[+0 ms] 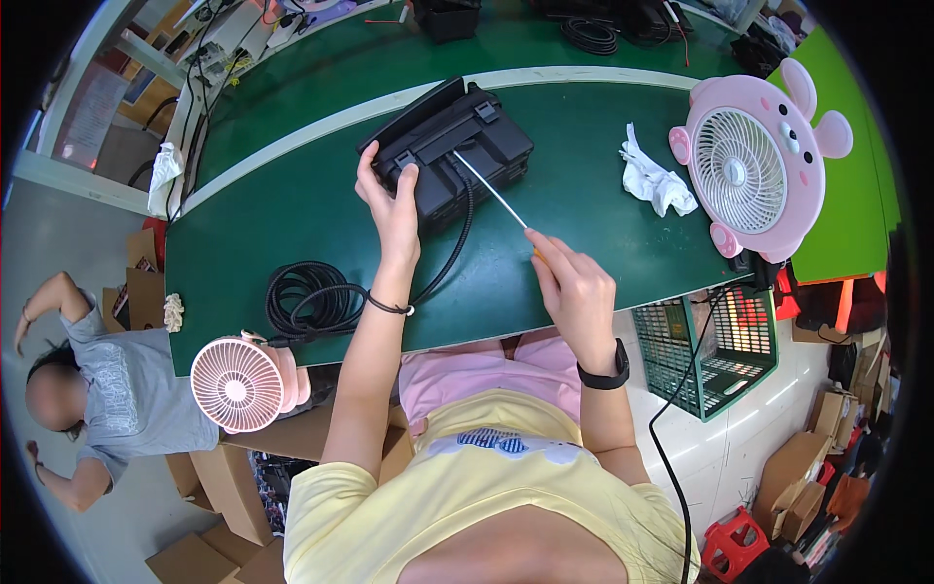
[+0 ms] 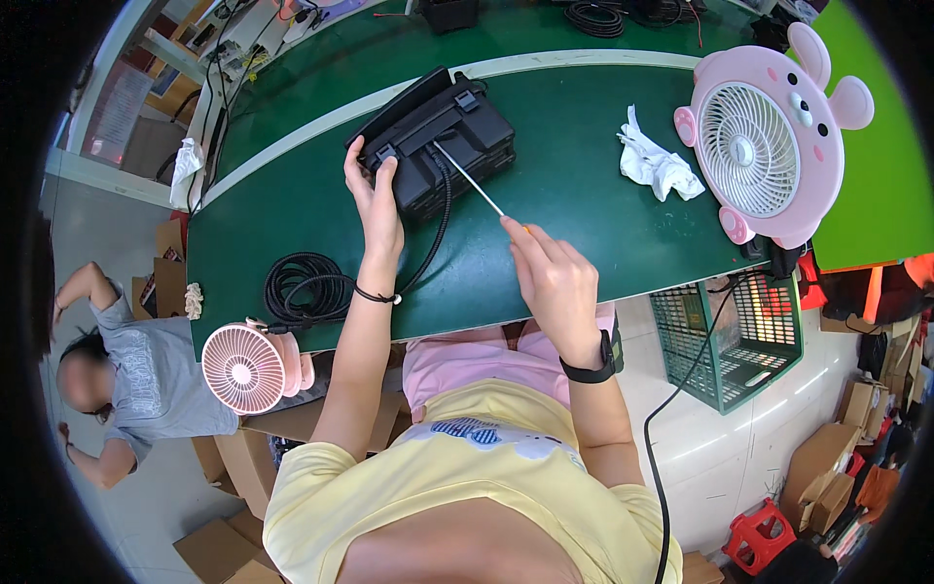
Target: Assembling a black solar power junction box by connecting wiring harnesses and securing components with a screwdriver.
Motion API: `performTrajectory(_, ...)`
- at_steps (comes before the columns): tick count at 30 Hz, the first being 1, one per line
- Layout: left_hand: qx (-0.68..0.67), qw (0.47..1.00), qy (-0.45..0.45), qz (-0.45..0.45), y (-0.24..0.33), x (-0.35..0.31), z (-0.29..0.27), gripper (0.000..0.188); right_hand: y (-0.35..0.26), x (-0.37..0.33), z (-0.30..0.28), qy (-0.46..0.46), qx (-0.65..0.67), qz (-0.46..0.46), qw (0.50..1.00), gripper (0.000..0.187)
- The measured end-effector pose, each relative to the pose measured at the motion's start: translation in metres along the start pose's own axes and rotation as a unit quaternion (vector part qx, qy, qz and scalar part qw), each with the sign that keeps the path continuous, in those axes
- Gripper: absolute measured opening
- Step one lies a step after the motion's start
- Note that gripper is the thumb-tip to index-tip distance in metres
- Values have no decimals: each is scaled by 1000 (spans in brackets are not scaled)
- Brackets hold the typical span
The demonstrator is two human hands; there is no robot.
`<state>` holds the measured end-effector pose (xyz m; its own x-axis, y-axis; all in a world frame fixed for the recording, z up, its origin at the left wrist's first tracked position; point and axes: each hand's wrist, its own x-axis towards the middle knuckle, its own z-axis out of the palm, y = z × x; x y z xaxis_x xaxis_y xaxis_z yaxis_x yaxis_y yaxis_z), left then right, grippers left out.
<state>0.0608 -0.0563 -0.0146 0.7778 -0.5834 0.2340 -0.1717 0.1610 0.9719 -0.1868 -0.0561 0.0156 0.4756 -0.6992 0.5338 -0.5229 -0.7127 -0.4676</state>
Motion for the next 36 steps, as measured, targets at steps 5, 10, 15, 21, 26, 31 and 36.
performTrajectory(5, -16, 1000, -13, -8, -4, 6, -4, 56, -1, 7, -4, -59, 142, 62, 986, 32)
performTrajectory(10, -15, 1000, -4, 0, -7, 7, -4, 55, 12, 18, -11, -188, 337, 232, 893, 38)
performTrajectory(15, -39, 999, -2, 8, -10, 4, -1, 55, 15, 18, -14, -197, 391, 274, 857, 37)
performTrajectory(21, -36, 999, -8, -3, -10, 5, -2, 58, -23, 10, -27, -102, 130, 83, 983, 33)
performTrajectory(26, -29, 1000, 1, 4, -11, 6, -2, 55, -28, 5, -8, -73, 60, 28, 995, 36)
performTrajectory(31, -46, 999, -18, 2, -16, 7, -5, 60, -37, -4, -1, -65, -53, 18, 996, 37)
performTrajectory(36, -33, 999, -8, 7, -10, 6, -2, 56, -40, -10, 9, -62, -47, 22, 997, 40)
